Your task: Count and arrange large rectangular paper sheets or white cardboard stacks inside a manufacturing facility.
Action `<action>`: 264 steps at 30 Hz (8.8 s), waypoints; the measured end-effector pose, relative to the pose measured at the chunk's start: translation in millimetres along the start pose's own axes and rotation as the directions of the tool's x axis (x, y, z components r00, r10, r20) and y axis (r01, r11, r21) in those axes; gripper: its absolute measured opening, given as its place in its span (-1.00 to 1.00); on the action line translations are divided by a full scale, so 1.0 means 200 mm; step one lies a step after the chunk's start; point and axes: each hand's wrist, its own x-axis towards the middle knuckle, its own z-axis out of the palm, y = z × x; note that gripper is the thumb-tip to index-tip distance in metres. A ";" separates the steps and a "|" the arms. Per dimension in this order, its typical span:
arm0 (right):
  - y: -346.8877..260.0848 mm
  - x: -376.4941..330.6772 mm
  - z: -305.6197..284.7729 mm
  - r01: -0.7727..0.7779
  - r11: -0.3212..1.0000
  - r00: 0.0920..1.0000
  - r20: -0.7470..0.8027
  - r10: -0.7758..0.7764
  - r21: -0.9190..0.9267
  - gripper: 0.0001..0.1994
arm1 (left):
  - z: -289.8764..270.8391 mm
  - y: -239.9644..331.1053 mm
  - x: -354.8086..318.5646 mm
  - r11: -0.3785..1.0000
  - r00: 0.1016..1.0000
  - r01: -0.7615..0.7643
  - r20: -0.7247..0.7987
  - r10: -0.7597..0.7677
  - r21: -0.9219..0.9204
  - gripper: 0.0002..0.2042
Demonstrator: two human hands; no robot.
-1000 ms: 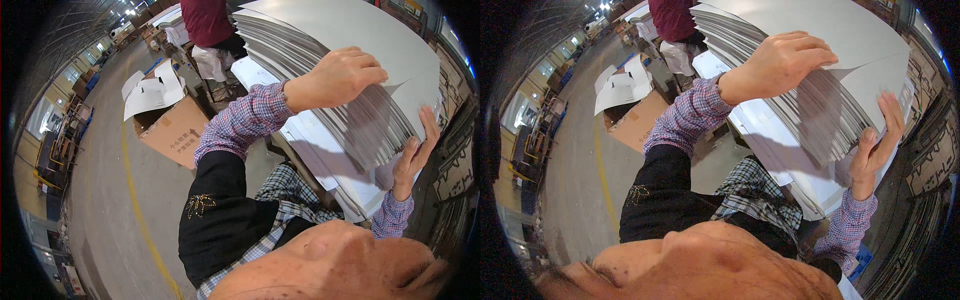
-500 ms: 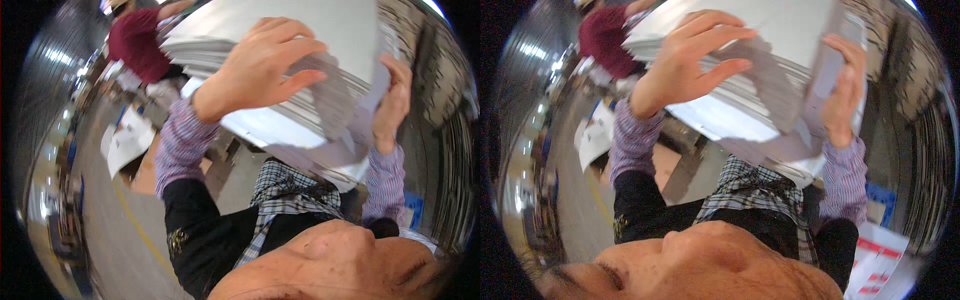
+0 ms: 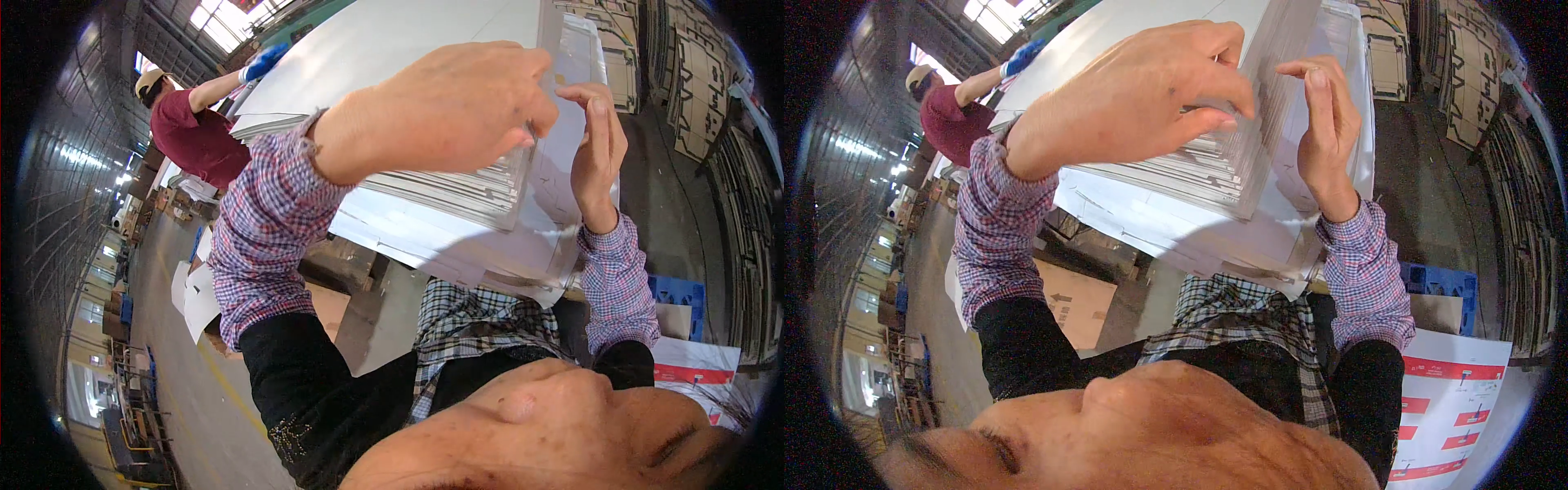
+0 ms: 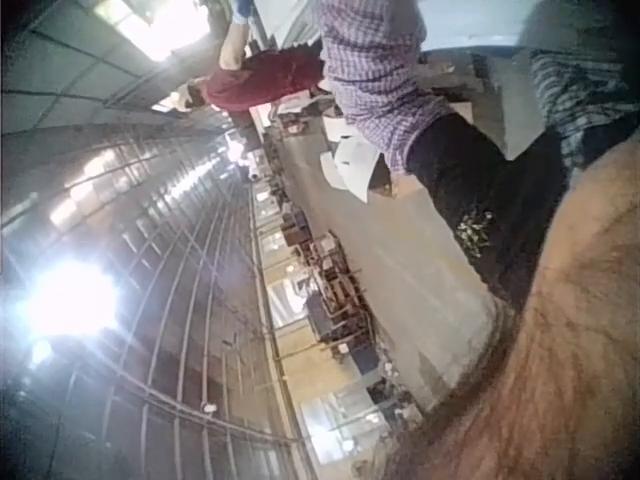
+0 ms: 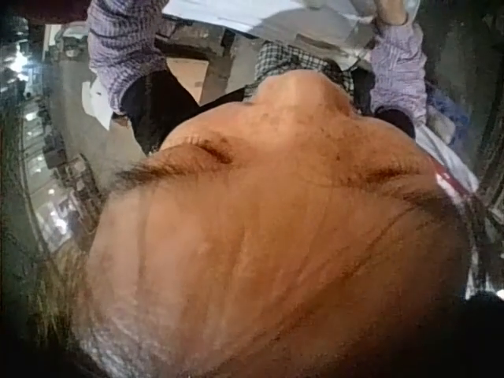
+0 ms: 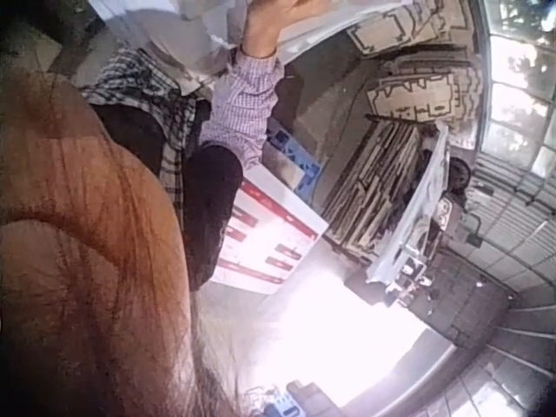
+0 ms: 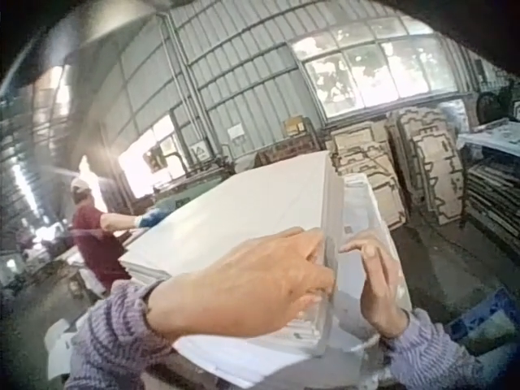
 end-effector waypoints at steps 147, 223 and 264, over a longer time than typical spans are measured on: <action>-0.10 -0.02 0.13 0.358 0.930 0.897 0.308 -0.317 -0.083 -0.66 | 0.06 0.05 -0.19 0.916 0.915 0.152 -0.404 0.013 0.372 -0.85; -0.15 -0.04 0.15 0.200 0.980 0.967 0.160 -0.198 0.007 -0.71 | 0.04 0.10 -0.18 0.903 0.945 0.183 -0.322 -0.054 0.388 -0.90; -0.08 -0.03 0.12 0.362 0.932 0.897 0.281 -0.342 -0.020 -0.69 | 0.02 0.14 -0.17 0.878 0.962 0.204 -0.257 -0.097 0.432 -0.92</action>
